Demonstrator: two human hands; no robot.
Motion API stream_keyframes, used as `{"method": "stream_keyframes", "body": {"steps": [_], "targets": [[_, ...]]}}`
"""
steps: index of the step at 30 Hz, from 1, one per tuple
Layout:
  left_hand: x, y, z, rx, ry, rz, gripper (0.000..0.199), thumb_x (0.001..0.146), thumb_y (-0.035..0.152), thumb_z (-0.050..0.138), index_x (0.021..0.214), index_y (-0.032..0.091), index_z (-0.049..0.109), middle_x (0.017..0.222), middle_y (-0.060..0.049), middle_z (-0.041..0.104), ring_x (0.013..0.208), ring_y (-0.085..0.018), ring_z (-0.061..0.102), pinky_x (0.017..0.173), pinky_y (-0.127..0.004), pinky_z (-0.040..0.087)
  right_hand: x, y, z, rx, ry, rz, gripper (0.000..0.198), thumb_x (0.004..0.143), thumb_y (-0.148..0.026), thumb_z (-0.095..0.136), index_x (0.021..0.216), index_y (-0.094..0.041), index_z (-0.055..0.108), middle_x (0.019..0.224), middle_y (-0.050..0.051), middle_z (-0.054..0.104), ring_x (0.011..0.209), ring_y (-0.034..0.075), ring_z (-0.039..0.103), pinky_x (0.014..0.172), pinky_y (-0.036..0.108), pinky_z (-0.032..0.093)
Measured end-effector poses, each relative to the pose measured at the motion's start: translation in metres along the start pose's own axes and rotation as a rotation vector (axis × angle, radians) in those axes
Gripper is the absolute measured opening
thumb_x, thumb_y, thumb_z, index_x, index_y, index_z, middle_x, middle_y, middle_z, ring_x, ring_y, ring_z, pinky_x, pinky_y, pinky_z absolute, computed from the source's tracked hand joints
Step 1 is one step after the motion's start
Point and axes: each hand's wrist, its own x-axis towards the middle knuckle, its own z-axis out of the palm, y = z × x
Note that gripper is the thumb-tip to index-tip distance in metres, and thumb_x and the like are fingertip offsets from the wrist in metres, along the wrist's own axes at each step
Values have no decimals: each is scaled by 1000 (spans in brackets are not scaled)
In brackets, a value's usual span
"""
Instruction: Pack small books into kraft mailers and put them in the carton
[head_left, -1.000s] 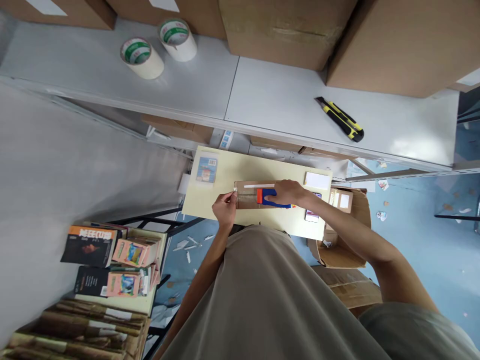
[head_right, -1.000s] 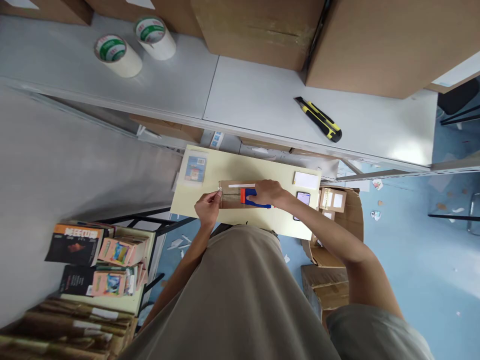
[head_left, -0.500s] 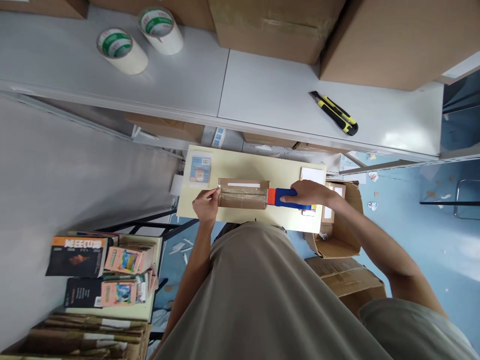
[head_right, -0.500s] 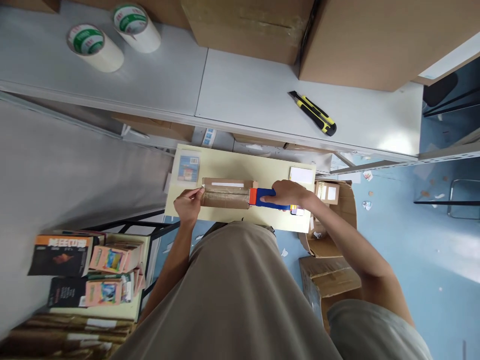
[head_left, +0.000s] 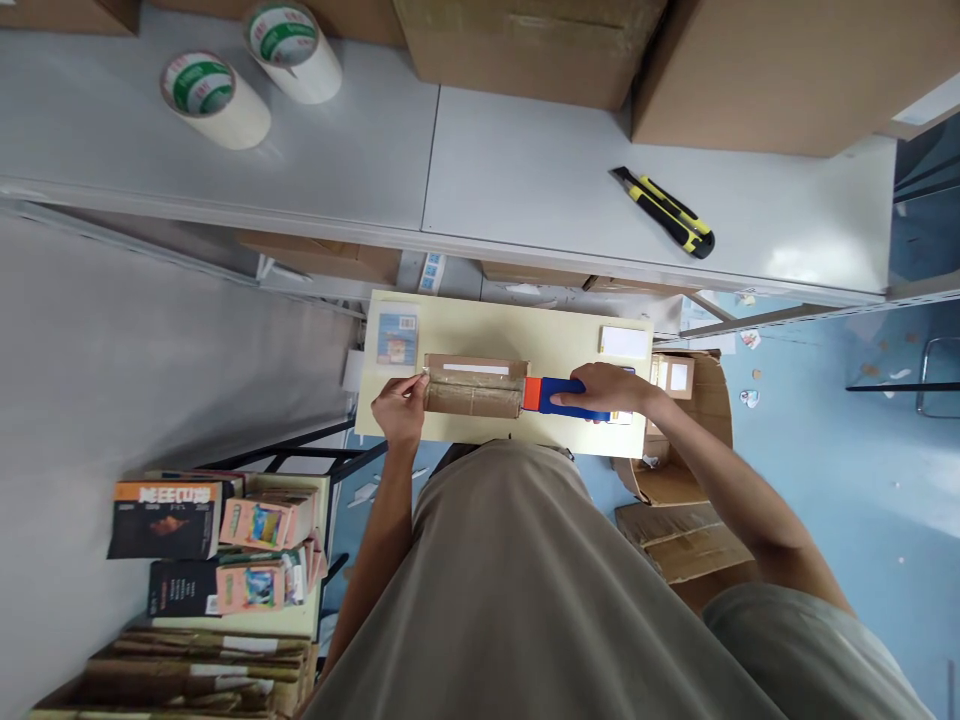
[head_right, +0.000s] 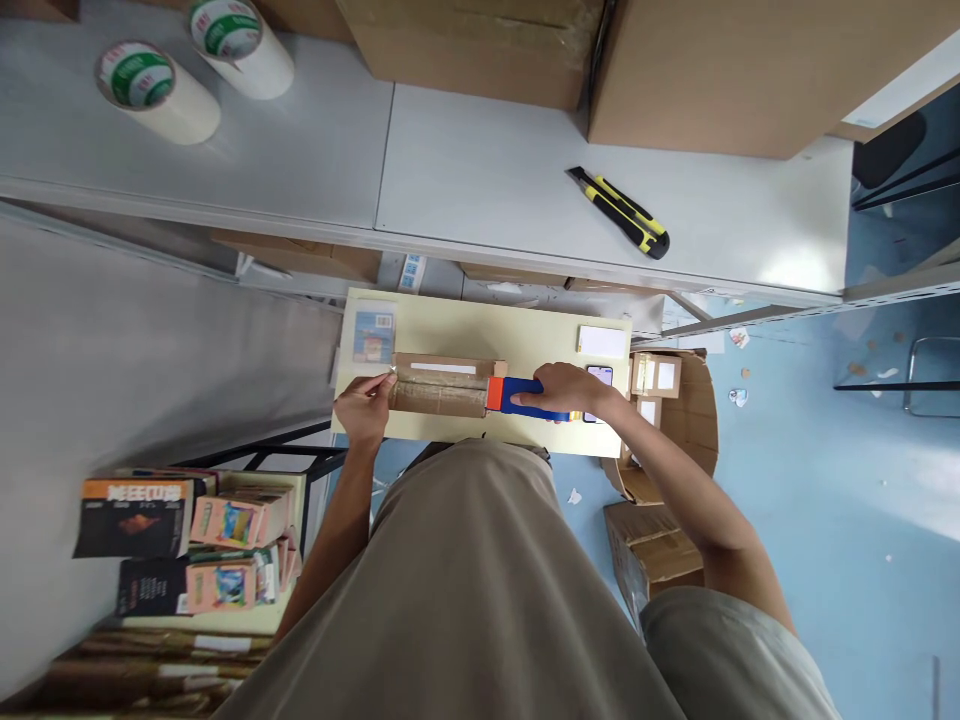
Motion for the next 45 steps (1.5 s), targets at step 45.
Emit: {"method": "stream_keyframes", "body": {"steps": [45], "targets": [[-3,6,24,-74,10,-104,25,87,39,79,97,18,88,100,-9,83,98,-27,78,97,-39,64,-2,37,18,-198,112,-26,58,108,-70,52,128,-19,68,106,16,81,102,33,76,78,33,44]]}}
